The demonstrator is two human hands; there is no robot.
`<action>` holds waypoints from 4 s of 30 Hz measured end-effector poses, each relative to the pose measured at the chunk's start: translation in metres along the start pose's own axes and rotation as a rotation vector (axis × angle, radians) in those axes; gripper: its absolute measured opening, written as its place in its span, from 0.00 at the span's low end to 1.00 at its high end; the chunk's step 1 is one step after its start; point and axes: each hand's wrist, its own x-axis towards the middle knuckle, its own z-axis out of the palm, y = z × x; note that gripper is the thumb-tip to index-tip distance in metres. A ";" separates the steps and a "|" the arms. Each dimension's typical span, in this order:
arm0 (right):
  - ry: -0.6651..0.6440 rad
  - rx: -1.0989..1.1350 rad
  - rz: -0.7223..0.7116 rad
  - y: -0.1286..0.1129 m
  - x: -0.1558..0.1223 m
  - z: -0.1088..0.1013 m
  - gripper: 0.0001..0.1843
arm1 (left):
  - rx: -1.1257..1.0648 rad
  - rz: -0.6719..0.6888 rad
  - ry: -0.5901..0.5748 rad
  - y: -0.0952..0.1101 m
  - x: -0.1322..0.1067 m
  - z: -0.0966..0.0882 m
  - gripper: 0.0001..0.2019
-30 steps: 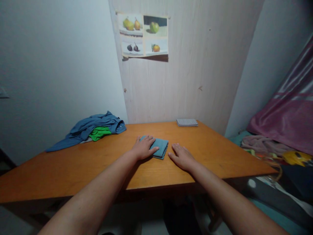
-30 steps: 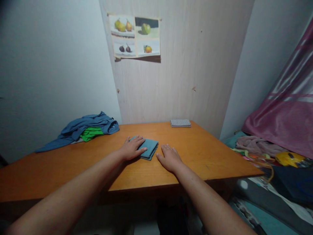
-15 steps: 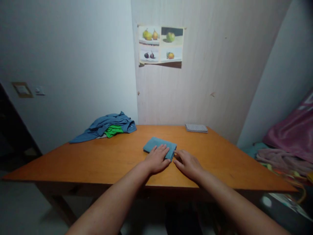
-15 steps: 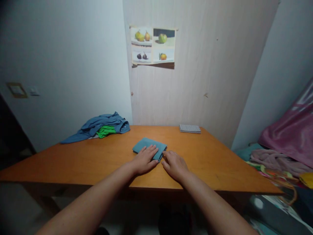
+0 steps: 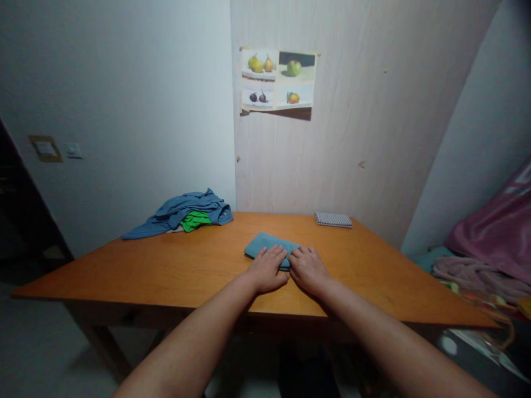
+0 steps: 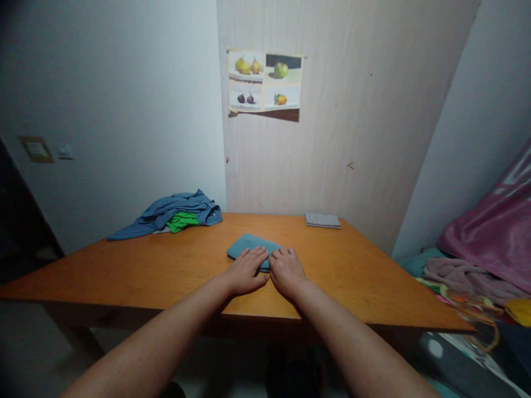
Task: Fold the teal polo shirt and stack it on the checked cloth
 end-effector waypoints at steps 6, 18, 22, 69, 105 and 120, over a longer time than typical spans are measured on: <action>0.079 0.087 0.105 -0.010 0.009 -0.010 0.11 | -0.076 -0.021 0.119 0.003 -0.002 -0.005 0.35; 0.352 0.829 0.209 0.011 -0.029 -0.063 0.42 | -0.638 -0.011 0.407 0.029 -0.054 -0.086 0.14; 0.112 1.191 0.157 -0.003 -0.050 -0.073 0.43 | -0.832 -0.039 0.384 0.049 -0.088 -0.100 0.17; -0.025 0.705 -0.047 -0.062 -0.105 -0.110 0.18 | -1.102 -0.170 0.194 0.075 -0.167 -0.079 0.17; 0.025 1.032 -0.013 -0.068 -0.102 -0.109 0.11 | -1.053 -0.215 0.348 0.083 -0.156 -0.053 0.15; 0.008 1.159 0.077 -0.092 -0.095 -0.113 0.11 | -0.984 -0.192 0.323 0.087 -0.153 -0.050 0.14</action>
